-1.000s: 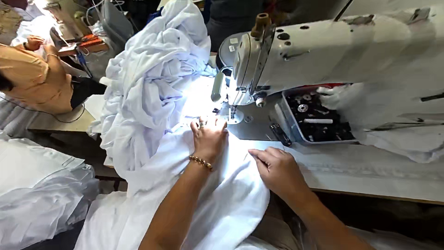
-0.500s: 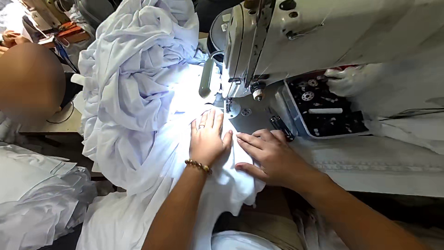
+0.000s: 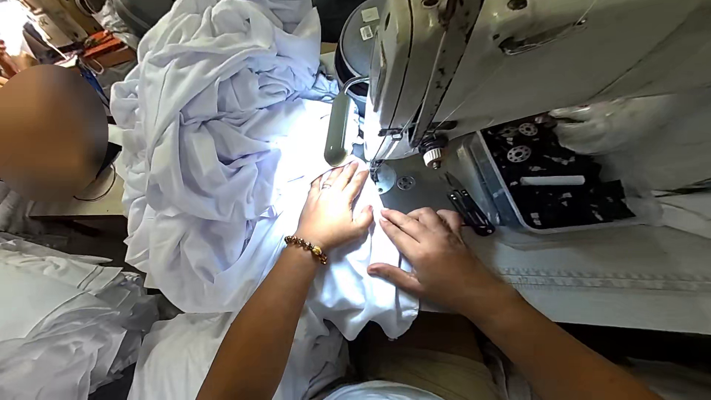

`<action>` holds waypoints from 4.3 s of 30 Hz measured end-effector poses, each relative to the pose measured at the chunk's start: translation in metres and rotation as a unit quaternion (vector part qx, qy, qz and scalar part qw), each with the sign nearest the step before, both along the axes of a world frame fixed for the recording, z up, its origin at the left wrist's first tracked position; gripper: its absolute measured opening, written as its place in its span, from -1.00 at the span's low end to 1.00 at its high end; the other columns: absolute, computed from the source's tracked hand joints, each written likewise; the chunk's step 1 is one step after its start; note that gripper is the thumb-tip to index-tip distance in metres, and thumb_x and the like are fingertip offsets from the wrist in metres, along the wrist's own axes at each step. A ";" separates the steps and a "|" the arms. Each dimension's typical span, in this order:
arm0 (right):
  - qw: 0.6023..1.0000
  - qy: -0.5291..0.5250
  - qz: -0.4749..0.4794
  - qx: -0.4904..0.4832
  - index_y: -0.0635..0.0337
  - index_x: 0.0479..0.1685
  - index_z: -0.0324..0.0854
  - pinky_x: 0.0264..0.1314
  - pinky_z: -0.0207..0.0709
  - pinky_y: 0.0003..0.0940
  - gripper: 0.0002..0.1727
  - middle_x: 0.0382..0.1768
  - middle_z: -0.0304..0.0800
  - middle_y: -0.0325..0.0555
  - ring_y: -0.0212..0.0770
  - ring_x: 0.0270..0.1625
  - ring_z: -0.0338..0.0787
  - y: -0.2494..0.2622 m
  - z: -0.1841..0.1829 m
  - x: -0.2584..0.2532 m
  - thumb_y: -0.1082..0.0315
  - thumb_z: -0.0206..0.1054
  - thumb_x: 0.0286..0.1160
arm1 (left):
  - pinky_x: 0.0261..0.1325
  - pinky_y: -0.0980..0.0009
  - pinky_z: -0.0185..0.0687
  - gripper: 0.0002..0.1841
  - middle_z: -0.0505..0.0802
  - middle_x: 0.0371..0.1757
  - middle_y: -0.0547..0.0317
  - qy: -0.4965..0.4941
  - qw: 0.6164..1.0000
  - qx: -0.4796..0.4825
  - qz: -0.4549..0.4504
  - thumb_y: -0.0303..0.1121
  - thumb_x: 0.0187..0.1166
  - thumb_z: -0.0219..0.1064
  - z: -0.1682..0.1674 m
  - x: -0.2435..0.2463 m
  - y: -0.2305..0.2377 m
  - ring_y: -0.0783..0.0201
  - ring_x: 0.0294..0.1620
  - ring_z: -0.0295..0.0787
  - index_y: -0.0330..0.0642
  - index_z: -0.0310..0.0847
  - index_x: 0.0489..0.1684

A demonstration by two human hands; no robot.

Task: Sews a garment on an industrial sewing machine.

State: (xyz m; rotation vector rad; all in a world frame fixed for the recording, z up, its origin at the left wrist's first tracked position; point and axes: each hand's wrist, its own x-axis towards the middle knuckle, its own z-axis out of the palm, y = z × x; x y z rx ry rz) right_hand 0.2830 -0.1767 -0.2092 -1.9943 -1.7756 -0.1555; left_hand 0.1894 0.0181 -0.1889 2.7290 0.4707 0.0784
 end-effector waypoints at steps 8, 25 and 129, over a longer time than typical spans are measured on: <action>0.999 -0.012 -0.002 0.042 0.31 0.25 0.77 0.27 0.29 0.26 -0.11 0.31 0.79 0.16 0.18 0.18 0.72 -0.002 -0.005 -0.001 -0.39 -0.01 0.61 | 0.87 -0.05 -0.25 -0.32 0.25 0.89 0.18 0.000 1.000 -0.007 0.008 -0.08 0.68 -0.01 0.001 0.000 -0.001 0.14 0.90 0.03 0.02 0.17 0.87; 0.999 -0.010 -0.029 -0.011 0.32 0.28 0.74 0.26 0.30 0.31 -0.06 0.37 0.74 0.18 0.25 0.24 0.68 0.017 0.001 0.000 -0.44 -0.03 0.55 | 0.85 -0.02 -0.15 -0.39 0.28 0.87 0.12 0.019 1.000 -0.010 0.016 -0.21 0.74 -0.10 0.006 0.016 0.008 0.11 0.88 0.10 -0.02 0.22 0.84; 0.894 0.289 -0.338 -0.057 0.35 0.19 0.71 -0.02 0.64 0.00 -0.75 -0.08 0.79 0.20 -0.03 -0.21 0.75 -0.061 0.095 0.140 0.45 0.20 0.76 | 0.47 -0.52 0.12 -0.70 0.82 0.36 0.24 -0.190 0.977 0.083 -0.056 -0.17 0.60 0.31 0.021 -0.056 -0.064 0.08 0.35 0.75 0.09 0.82 0.19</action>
